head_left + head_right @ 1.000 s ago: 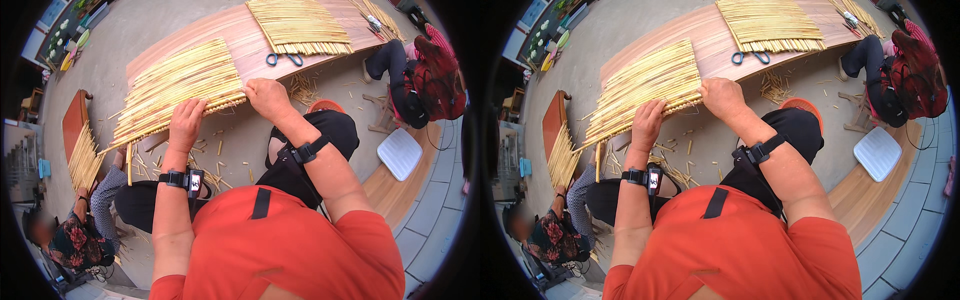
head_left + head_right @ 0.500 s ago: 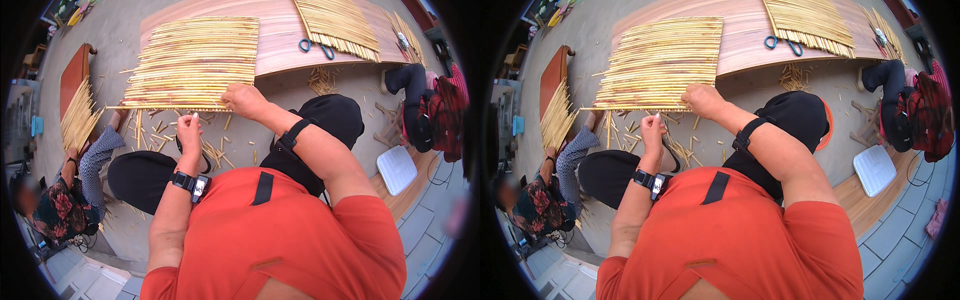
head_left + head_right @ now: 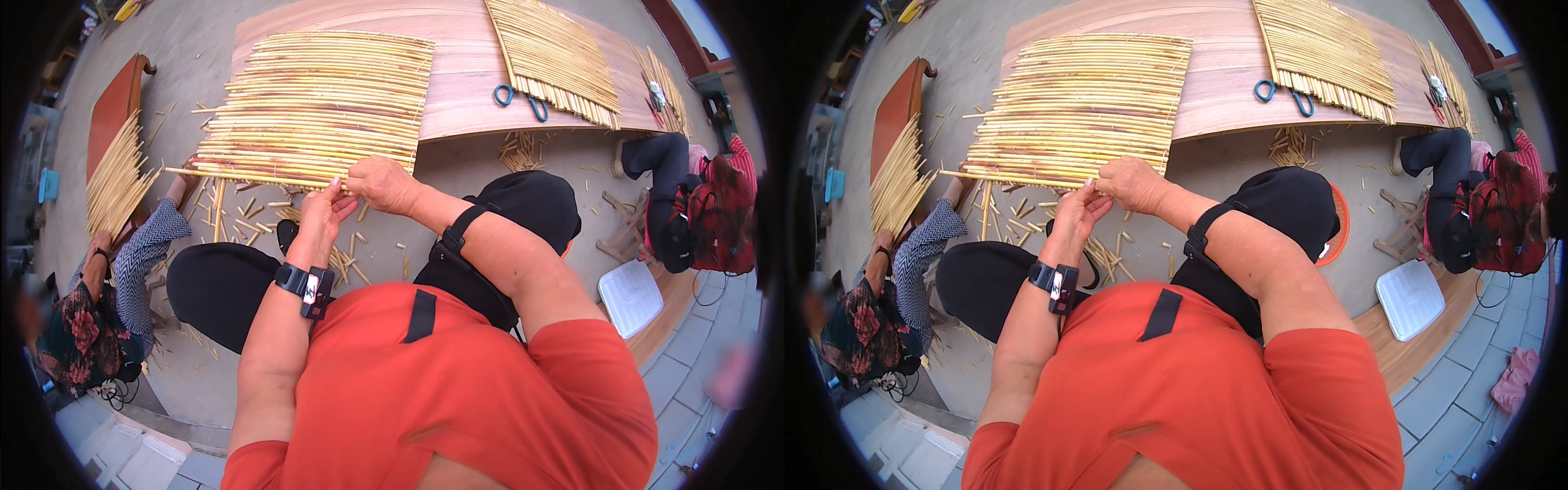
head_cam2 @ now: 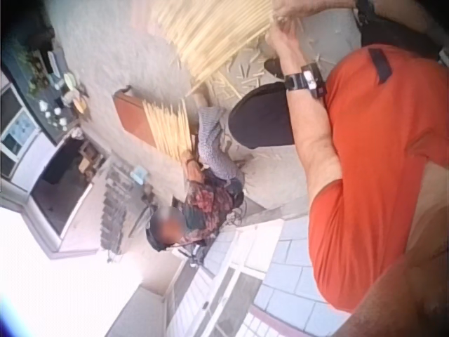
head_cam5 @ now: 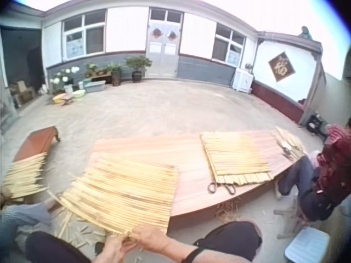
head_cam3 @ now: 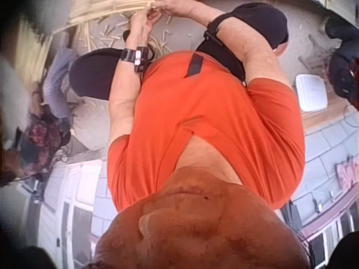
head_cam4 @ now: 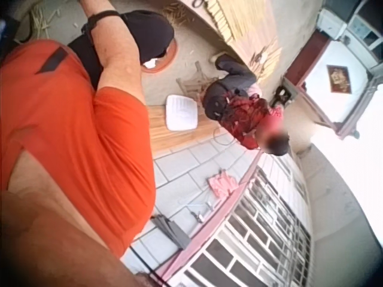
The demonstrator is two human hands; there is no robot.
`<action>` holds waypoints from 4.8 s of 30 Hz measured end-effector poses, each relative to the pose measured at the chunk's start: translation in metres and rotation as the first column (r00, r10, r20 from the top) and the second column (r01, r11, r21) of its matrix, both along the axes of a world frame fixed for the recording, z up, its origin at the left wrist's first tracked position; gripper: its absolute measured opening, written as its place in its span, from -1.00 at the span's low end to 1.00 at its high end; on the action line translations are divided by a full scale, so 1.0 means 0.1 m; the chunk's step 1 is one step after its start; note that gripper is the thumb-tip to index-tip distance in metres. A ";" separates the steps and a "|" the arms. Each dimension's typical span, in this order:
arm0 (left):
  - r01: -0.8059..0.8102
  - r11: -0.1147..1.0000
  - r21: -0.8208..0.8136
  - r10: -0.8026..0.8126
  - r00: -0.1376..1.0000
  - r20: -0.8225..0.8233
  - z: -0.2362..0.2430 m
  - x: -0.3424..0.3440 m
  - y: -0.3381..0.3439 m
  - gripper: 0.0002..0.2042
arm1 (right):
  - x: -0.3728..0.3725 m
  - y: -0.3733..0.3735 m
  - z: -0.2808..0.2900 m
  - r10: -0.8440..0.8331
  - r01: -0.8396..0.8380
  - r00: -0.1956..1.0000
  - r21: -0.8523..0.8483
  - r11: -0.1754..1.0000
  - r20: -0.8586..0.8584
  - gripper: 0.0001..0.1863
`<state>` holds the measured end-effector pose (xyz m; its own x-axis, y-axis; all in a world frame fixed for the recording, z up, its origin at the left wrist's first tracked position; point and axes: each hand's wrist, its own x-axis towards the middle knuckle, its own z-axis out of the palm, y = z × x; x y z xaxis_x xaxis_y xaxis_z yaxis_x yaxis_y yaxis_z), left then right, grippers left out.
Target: The person binds wooden slats together using thread to create a mat, using their hands to thread the string through pre-drilled holes in the slats.
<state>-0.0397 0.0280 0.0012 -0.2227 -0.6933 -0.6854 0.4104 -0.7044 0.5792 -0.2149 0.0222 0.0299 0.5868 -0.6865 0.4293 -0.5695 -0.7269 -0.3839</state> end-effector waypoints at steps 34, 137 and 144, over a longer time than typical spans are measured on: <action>-0.067 0.995 -0.074 0.069 0.997 0.033 0.10 -0.07 0.00 -0.68 | -0.16 -0.22 1.79 -0.312 -0.817 -0.341 -0.116 0.565 0.887 -0.74; -0.240 0.970 0.028 0.242 0.968 -0.072 -0.01 -0.01 0.00 -0.63 | 0.73 -0.21 0.70 0.116 0.157 0.505 0.224 0.962 -0.855 -0.87; -0.244 0.969 0.036 0.246 0.966 -0.084 0.03 -0.02 -0.02 -0.64 | 0.71 -0.14 0.62 -0.025 0.247 0.586 0.149 0.957 -0.810 -0.90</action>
<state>-0.0416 0.0259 0.0043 -0.1076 -0.7168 -0.6890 0.6201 -0.5901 0.5170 -0.1436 0.0081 0.0916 0.5055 -0.7954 -0.3345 -0.8095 -0.5713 0.1354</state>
